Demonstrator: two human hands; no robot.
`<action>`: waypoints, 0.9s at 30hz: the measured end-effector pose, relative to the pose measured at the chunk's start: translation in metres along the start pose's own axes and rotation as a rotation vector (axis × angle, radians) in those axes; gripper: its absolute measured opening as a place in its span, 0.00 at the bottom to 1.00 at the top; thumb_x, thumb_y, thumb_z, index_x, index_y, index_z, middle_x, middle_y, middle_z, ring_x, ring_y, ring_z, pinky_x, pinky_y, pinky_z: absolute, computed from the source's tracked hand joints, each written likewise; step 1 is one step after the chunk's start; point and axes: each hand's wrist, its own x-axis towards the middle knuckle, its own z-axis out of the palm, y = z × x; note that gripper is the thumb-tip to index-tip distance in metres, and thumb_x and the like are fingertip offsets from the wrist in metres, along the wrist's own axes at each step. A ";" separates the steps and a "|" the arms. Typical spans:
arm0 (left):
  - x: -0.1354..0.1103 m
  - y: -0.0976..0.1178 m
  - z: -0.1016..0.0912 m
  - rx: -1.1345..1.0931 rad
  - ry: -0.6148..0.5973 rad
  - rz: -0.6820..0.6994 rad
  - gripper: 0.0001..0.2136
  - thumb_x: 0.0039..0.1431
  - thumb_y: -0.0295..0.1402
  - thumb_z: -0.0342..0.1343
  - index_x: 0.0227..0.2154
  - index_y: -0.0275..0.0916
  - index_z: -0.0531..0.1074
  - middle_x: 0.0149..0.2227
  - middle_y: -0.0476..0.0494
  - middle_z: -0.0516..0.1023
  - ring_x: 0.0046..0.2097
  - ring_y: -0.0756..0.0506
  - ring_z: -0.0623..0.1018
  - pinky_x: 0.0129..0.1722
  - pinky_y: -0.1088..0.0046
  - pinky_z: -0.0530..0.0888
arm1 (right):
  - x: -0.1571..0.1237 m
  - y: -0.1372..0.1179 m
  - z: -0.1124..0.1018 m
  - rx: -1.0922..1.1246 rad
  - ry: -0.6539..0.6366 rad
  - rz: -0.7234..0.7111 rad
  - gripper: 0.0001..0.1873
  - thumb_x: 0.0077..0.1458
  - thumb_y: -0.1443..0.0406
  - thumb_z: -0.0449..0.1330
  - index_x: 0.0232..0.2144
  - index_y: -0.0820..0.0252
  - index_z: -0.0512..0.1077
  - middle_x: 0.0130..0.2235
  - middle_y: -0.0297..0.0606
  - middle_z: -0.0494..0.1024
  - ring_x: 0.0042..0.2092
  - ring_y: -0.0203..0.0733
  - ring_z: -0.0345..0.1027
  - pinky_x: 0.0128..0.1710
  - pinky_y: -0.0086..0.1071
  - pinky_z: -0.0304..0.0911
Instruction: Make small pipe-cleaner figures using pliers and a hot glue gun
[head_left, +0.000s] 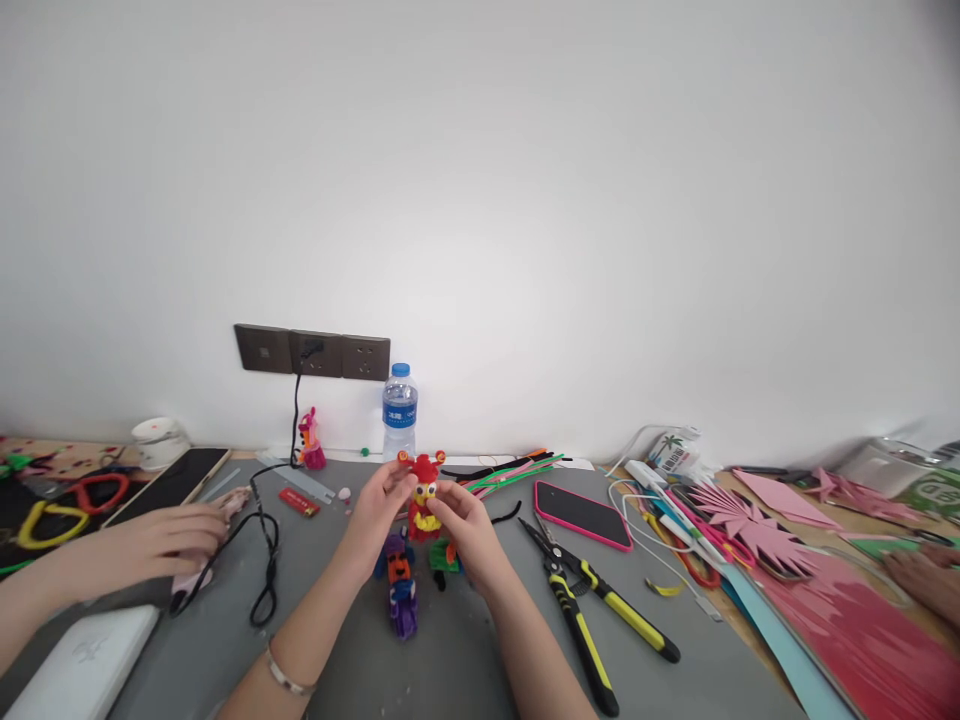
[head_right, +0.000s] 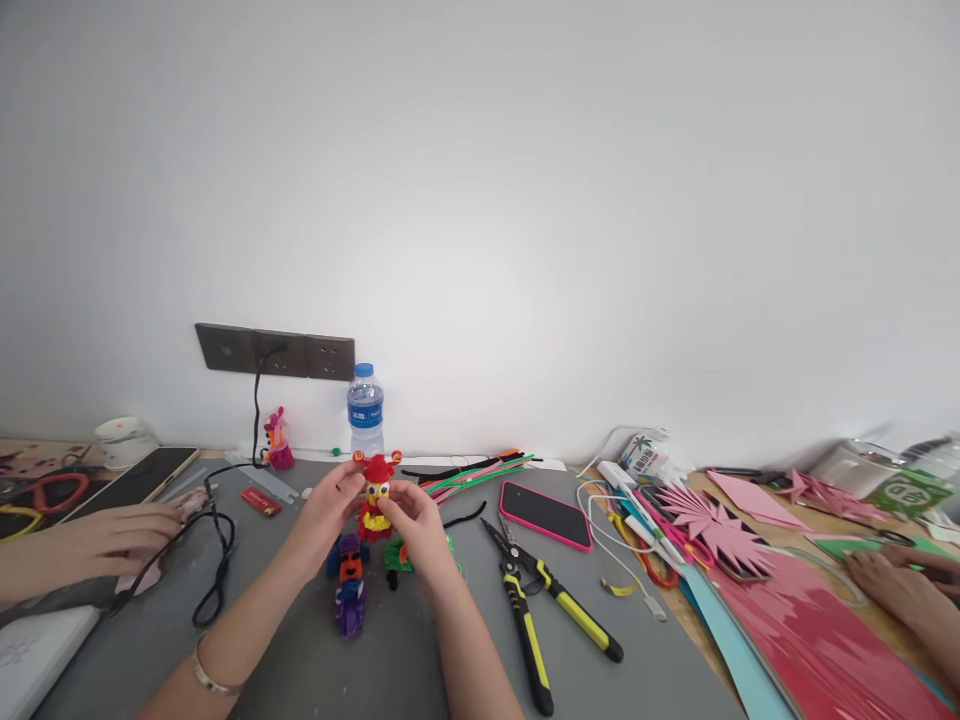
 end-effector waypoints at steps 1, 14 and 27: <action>0.001 0.001 -0.001 -0.023 -0.004 -0.031 0.27 0.52 0.50 0.60 0.48 0.36 0.70 0.48 0.34 0.78 0.49 0.39 0.77 0.44 0.66 0.75 | 0.000 0.000 -0.001 0.030 0.025 0.013 0.16 0.46 0.56 0.69 0.36 0.57 0.76 0.35 0.36 0.80 0.37 0.42 0.73 0.36 0.32 0.68; -0.001 -0.010 -0.007 0.380 -0.177 0.071 0.18 0.45 0.35 0.65 0.42 0.41 0.74 0.45 0.42 0.78 0.41 0.42 0.78 0.39 0.66 0.78 | 0.003 0.000 -0.002 0.069 0.202 -0.068 0.17 0.42 0.55 0.70 0.30 0.56 0.70 0.30 0.32 0.76 0.30 0.38 0.69 0.29 0.28 0.63; 0.026 -0.002 -0.055 0.306 0.250 0.160 0.20 0.48 0.42 0.63 0.43 0.39 0.72 0.47 0.37 0.79 0.50 0.38 0.78 0.45 0.66 0.76 | 0.005 -0.009 -0.012 0.030 0.326 -0.098 0.22 0.45 0.47 0.66 0.34 0.57 0.73 0.44 0.43 0.80 0.41 0.46 0.74 0.41 0.36 0.68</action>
